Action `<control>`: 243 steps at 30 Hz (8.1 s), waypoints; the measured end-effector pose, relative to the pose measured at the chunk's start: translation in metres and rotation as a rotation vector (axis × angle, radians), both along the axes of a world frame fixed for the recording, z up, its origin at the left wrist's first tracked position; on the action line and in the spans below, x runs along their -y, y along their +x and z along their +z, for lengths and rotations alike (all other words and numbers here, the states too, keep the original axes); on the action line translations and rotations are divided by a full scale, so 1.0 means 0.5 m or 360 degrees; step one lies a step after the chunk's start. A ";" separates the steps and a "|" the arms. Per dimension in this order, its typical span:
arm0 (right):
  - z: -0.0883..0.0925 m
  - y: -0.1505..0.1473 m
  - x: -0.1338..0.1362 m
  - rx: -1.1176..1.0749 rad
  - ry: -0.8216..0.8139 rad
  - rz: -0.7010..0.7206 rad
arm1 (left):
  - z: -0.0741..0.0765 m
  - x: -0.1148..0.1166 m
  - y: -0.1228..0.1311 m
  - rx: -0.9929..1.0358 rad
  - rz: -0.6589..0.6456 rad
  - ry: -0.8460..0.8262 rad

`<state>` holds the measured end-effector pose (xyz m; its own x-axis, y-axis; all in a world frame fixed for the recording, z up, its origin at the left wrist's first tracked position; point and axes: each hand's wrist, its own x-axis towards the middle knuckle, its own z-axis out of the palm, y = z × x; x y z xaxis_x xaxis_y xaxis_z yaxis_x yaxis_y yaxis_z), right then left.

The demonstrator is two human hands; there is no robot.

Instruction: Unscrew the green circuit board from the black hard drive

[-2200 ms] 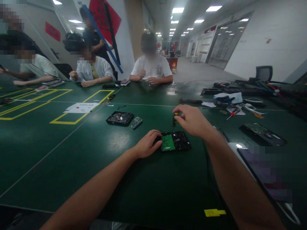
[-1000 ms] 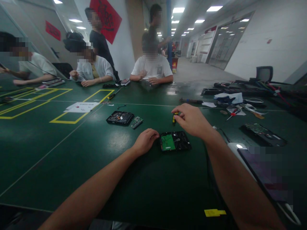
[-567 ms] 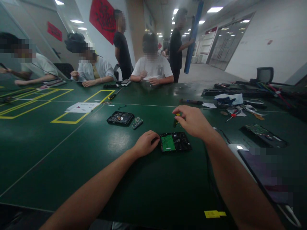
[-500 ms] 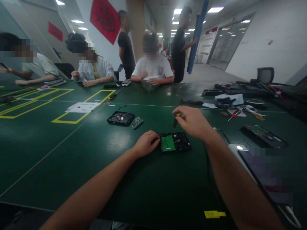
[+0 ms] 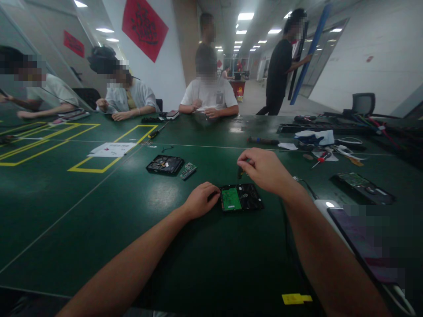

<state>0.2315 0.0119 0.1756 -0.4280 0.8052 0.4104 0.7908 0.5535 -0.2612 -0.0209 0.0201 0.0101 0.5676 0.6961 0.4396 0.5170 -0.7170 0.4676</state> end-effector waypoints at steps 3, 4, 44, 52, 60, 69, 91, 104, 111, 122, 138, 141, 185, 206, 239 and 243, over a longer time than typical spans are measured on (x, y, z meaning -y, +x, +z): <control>0.002 0.000 -0.001 0.0064 0.0015 -0.0021 | 0.002 0.001 0.000 -0.0007 -0.0010 0.0008; 0.002 0.001 0.000 0.0083 0.0011 -0.0028 | 0.003 0.001 0.001 -0.0006 -0.0007 0.0008; 0.002 -0.001 0.006 0.0111 -0.0037 -0.0266 | 0.036 0.023 0.007 -0.0031 -0.0219 0.0017; 0.004 -0.001 0.006 0.0047 -0.0012 -0.0056 | 0.037 0.028 0.004 -0.0086 -0.0275 -0.0029; 0.004 0.001 0.007 0.0006 -0.0043 -0.0029 | 0.034 0.025 0.006 -0.0092 -0.0300 -0.0031; 0.000 0.001 0.006 -0.0019 -0.0066 -0.0152 | 0.032 0.024 0.005 -0.0112 -0.0290 -0.0044; 0.005 -0.002 0.008 0.0036 -0.0046 -0.0085 | 0.024 0.018 0.008 -0.0107 -0.0339 0.0038; 0.000 0.004 0.004 0.0025 -0.0026 -0.0184 | 0.029 0.017 0.009 -0.0088 -0.0370 0.0038; 0.000 0.007 0.002 -0.0046 -0.0081 -0.0048 | 0.025 0.017 0.010 -0.0099 -0.0353 0.0005; 0.005 0.006 0.010 -0.0122 -0.0228 -0.0051 | 0.021 0.016 0.010 -0.0106 -0.0346 0.0037; 0.001 0.000 0.000 0.0086 -0.0081 -0.0121 | 0.025 0.022 0.007 -0.0120 -0.0287 -0.0025; -0.003 0.000 0.000 0.0061 -0.0069 -0.0069 | 0.029 0.024 0.008 -0.0107 -0.0275 -0.0046; -0.008 0.001 -0.001 -0.0009 -0.0095 -0.0055 | 0.019 0.021 0.007 -0.0116 -0.0216 -0.0112; -0.010 0.009 -0.008 0.0028 -0.0094 -0.0064 | 0.027 0.025 0.008 -0.0116 -0.0217 -0.0116; -0.004 0.003 -0.001 0.0009 -0.0068 -0.0011 | 0.021 0.022 0.006 -0.0179 -0.0199 -0.0169; -0.008 -0.001 0.002 -0.0014 -0.0074 -0.0017 | 0.024 0.024 0.006 -0.0167 -0.0191 -0.0167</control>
<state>0.2308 0.0111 0.1717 -0.4158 0.8280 0.3761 0.7942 0.5321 -0.2935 -0.0177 0.0082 0.0223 0.6882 0.6596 0.3022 0.4804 -0.7264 0.4914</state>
